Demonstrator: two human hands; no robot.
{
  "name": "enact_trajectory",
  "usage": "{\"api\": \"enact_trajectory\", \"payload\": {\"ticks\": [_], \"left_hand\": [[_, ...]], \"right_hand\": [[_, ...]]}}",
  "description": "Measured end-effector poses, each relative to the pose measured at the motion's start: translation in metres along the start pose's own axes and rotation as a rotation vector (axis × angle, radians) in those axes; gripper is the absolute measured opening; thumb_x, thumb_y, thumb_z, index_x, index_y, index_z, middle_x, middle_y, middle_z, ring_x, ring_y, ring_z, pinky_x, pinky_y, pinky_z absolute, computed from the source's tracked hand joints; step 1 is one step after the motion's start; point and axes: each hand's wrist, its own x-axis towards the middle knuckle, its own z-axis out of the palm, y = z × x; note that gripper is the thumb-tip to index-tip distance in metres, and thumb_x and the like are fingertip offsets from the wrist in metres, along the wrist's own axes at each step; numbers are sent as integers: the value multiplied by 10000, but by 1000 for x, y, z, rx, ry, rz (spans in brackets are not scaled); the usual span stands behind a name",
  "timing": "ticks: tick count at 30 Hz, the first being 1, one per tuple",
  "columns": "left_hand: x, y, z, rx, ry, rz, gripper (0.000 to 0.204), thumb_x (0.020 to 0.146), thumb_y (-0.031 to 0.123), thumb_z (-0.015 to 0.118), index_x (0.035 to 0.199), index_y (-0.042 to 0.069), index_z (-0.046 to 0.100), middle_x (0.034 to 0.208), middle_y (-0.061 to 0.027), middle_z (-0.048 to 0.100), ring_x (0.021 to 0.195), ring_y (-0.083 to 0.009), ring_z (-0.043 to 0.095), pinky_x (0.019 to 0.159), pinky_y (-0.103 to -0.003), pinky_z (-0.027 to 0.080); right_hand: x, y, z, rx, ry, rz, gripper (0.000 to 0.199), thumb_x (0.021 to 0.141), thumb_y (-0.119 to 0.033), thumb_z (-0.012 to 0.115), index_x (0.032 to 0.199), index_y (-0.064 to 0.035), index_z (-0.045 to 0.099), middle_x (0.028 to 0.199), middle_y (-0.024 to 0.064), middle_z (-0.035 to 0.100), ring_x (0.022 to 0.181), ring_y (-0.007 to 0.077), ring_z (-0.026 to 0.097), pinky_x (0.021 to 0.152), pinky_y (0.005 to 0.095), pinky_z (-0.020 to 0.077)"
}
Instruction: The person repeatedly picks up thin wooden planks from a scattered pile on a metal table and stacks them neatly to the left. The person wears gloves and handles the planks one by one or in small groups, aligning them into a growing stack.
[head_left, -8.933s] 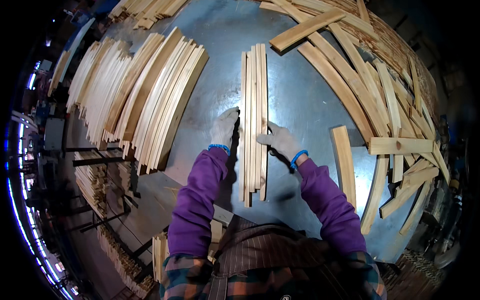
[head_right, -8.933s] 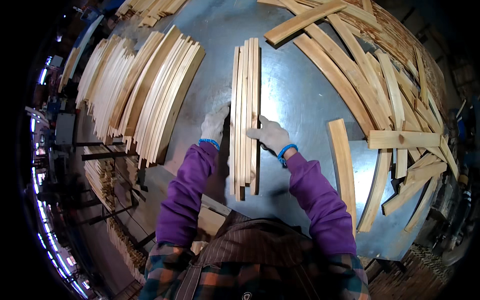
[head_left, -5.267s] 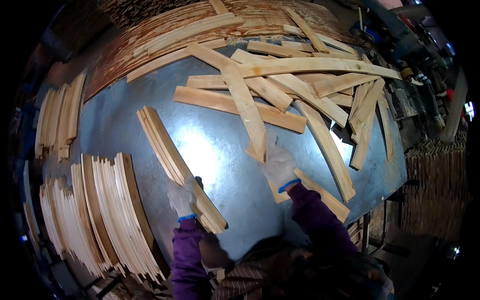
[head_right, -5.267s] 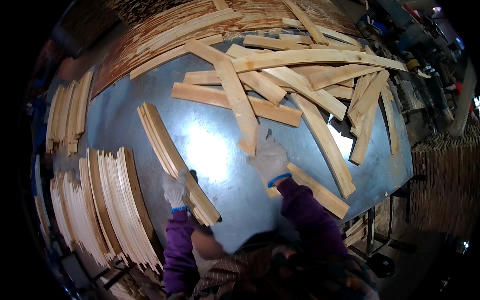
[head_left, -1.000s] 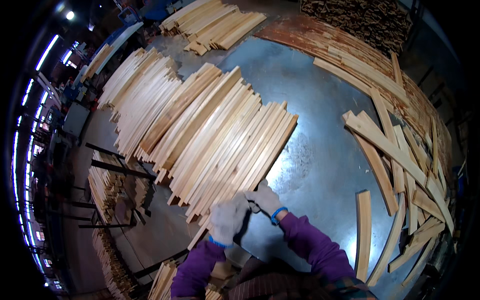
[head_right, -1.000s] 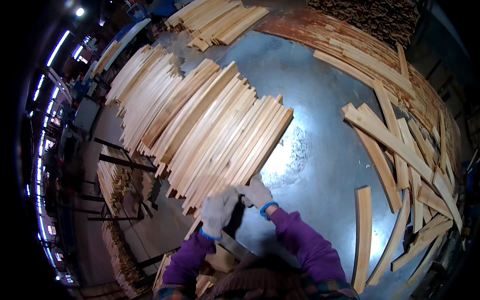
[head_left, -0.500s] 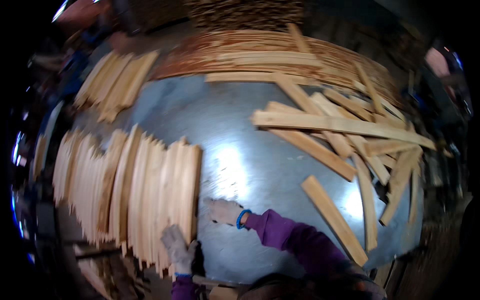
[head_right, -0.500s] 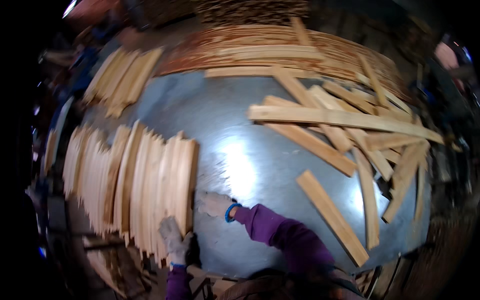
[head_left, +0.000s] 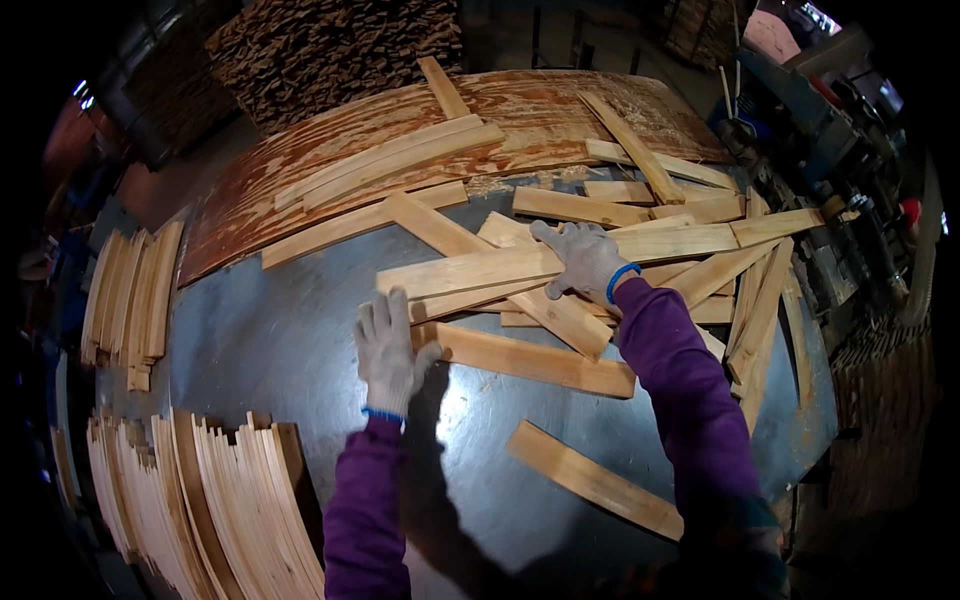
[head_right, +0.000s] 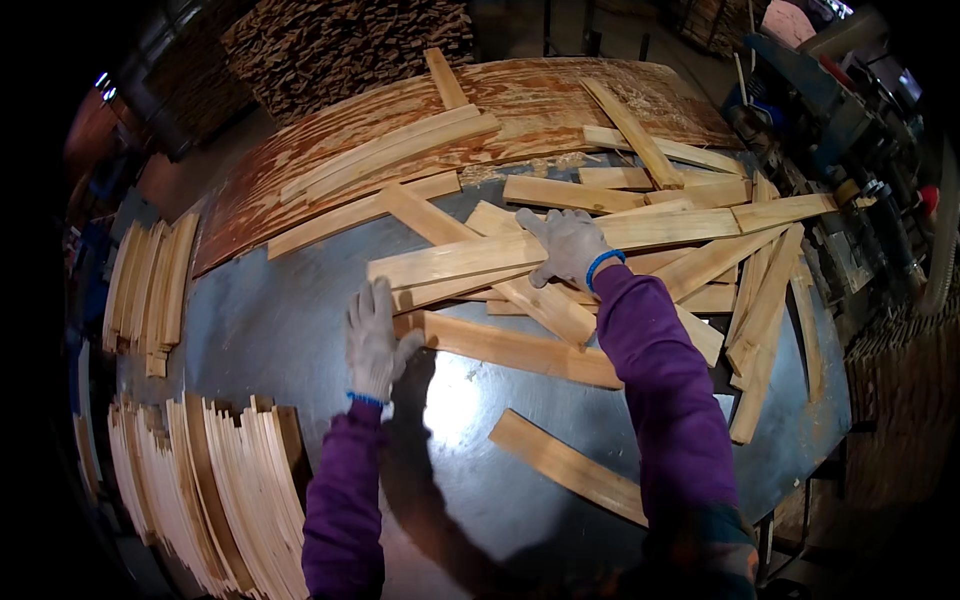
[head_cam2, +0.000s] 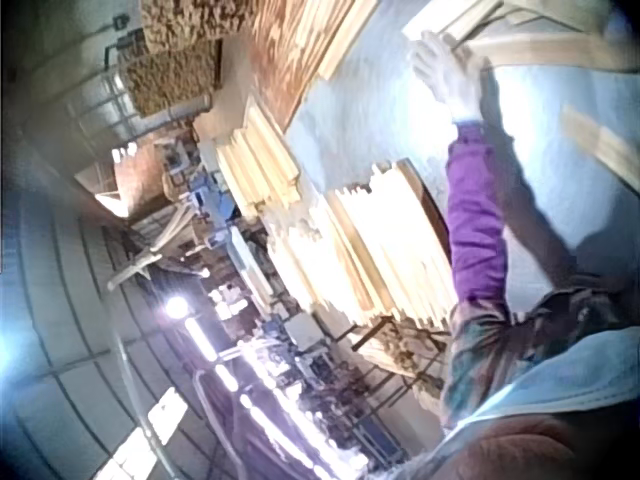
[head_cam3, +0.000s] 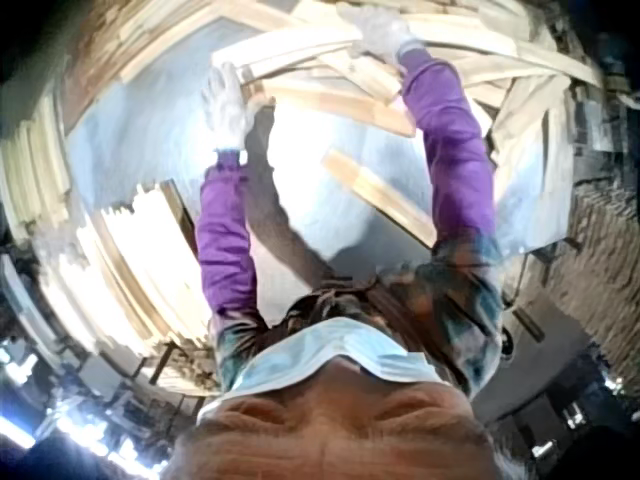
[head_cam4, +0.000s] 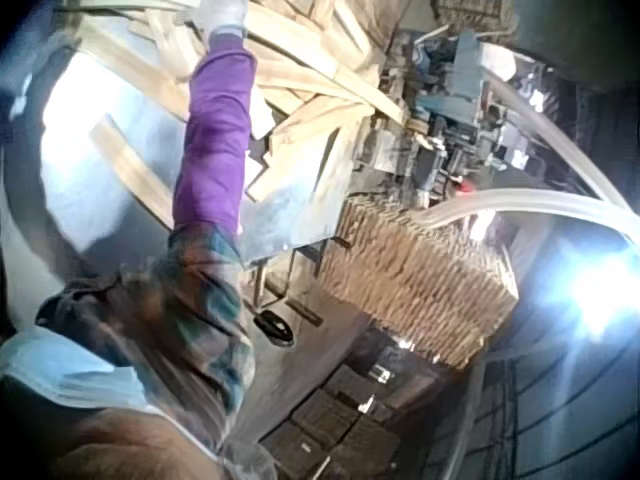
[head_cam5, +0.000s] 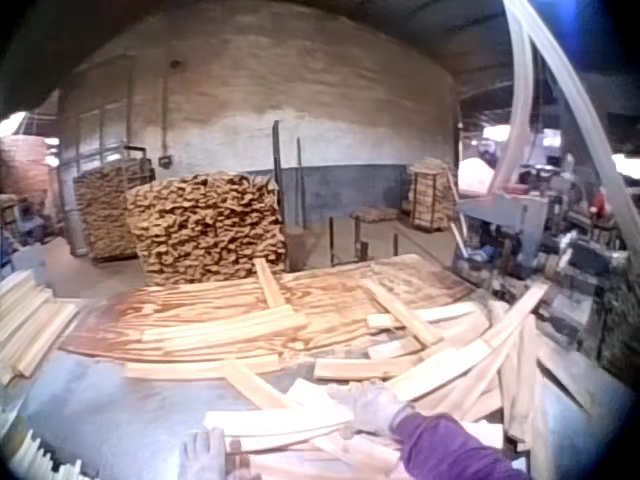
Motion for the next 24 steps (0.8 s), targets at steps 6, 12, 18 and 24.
{"api": "enact_trajectory", "payload": {"ticks": [6,12,18,24], "left_hand": [[64,-42,50,227,-290,-31,1027,715,491,887,1500,62,383,1411,-238,550,1373,-386,486,1089,-501,426],[79,-14,3,292,-694,-66,820,824,519,809,1458,132,460,1088,-190,748,1016,-346,738,935,-469,554],[-69,-28,-80,-788,-868,-586,496,843,131,786,1325,77,683,1055,-109,756,929,-196,720,803,-308,566],[-271,31,-125,-2080,-760,-1305,673,982,307,659,1512,-49,445,1095,-220,719,884,-291,728,803,-398,627]], "right_hand": [[21,20,-1,99,16,39,1153,689,-498,858,1623,-143,281,1276,234,635,1213,426,611,1002,503,507],[29,48,-2,373,205,139,1089,689,-447,875,1574,-58,374,1224,255,661,1083,437,674,926,476,548],[-42,78,-15,1731,468,150,545,950,-392,706,1303,15,622,813,24,616,693,116,618,589,287,558],[-150,-65,21,2153,300,93,612,1016,-462,632,1302,76,589,1009,96,652,892,175,659,817,311,567]]}}
